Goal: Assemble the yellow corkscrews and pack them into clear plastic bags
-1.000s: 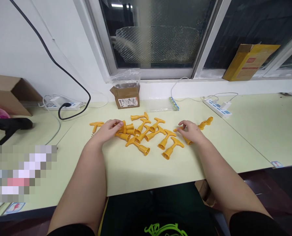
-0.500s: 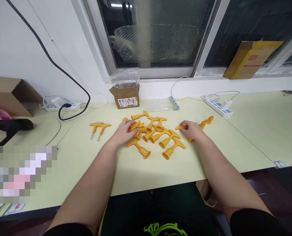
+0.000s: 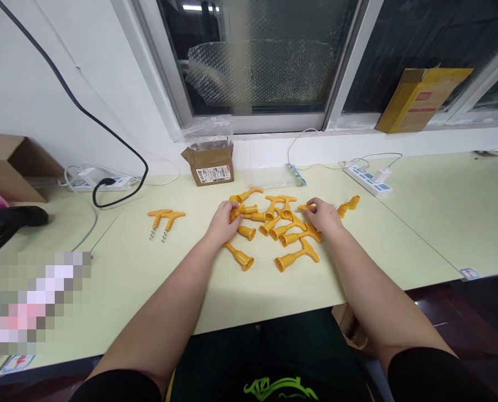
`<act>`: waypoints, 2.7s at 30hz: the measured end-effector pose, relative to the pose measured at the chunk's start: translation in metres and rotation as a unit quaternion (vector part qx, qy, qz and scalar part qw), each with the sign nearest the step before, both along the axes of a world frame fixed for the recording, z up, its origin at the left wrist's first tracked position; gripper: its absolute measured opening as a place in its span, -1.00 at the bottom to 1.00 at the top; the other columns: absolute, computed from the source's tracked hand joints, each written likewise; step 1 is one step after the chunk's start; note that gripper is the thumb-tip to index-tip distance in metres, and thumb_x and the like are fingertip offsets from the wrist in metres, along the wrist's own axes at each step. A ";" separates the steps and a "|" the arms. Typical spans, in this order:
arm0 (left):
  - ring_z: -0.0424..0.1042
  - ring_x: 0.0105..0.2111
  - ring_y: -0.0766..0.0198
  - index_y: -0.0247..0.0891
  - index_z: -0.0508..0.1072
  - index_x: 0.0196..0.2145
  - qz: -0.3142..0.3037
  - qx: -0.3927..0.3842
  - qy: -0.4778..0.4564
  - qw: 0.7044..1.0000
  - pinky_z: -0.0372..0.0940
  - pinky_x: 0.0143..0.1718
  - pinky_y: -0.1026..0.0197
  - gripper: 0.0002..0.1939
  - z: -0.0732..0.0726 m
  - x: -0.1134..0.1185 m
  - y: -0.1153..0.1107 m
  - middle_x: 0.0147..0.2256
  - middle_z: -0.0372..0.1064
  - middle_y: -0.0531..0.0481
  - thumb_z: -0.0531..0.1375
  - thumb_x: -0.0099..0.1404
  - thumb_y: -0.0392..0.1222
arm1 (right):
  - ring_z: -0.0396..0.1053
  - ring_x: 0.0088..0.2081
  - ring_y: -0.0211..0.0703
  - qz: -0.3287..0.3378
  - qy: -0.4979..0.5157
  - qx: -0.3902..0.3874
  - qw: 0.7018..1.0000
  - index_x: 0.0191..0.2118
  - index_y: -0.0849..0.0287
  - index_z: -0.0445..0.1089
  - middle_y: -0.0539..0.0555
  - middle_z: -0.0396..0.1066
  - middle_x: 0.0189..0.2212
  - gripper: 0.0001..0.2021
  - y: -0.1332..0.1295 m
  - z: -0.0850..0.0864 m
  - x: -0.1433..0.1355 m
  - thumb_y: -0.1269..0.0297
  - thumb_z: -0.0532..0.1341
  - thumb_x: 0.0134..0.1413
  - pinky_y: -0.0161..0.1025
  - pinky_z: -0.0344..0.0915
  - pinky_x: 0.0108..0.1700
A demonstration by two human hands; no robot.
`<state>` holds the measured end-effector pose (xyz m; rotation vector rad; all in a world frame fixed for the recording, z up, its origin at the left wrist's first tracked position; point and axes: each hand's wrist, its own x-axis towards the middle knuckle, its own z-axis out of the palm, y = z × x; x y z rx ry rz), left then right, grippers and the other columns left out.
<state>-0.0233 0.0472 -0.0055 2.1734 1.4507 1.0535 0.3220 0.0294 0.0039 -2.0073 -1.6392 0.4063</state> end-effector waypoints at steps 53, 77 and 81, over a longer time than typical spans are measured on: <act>0.49 -0.46 0.31 -0.14 0.37 -0.21 0.131 -0.236 -0.582 0.767 0.50 -0.27 0.22 -0.87 0.057 -0.006 -0.032 -0.46 0.41 0.08 0.27 0.34 -0.26 | 0.38 -0.15 0.01 0.264 0.066 0.553 0.787 -0.24 0.03 0.33 0.12 0.29 -0.17 -0.78 -0.023 0.030 -0.084 0.53 0.27 0.11 0.05 0.45 -0.15; 0.52 -0.10 -0.02 -0.13 0.25 0.16 0.322 -0.171 0.045 0.930 0.41 -0.05 -0.02 -0.13 0.035 -0.125 -0.009 -0.08 0.49 -0.17 0.53 -0.05 -0.09 | 0.40 -0.15 -0.01 0.236 0.171 0.403 0.867 -0.33 0.03 0.19 0.07 0.37 -0.26 -0.76 0.007 0.015 -0.054 0.34 0.32 0.09 -0.03 0.40 -0.13; 0.53 -0.15 0.06 -0.15 0.25 0.21 0.286 -0.152 0.047 0.945 0.41 -0.01 0.00 -0.11 0.032 -0.125 -0.006 -0.02 0.45 -0.17 0.51 -0.04 -0.18 | 0.40 -0.15 -0.01 0.233 0.177 0.408 0.865 -0.33 0.03 0.19 0.06 0.37 -0.27 -0.76 0.008 0.014 -0.053 0.35 0.32 0.09 -0.03 0.40 -0.11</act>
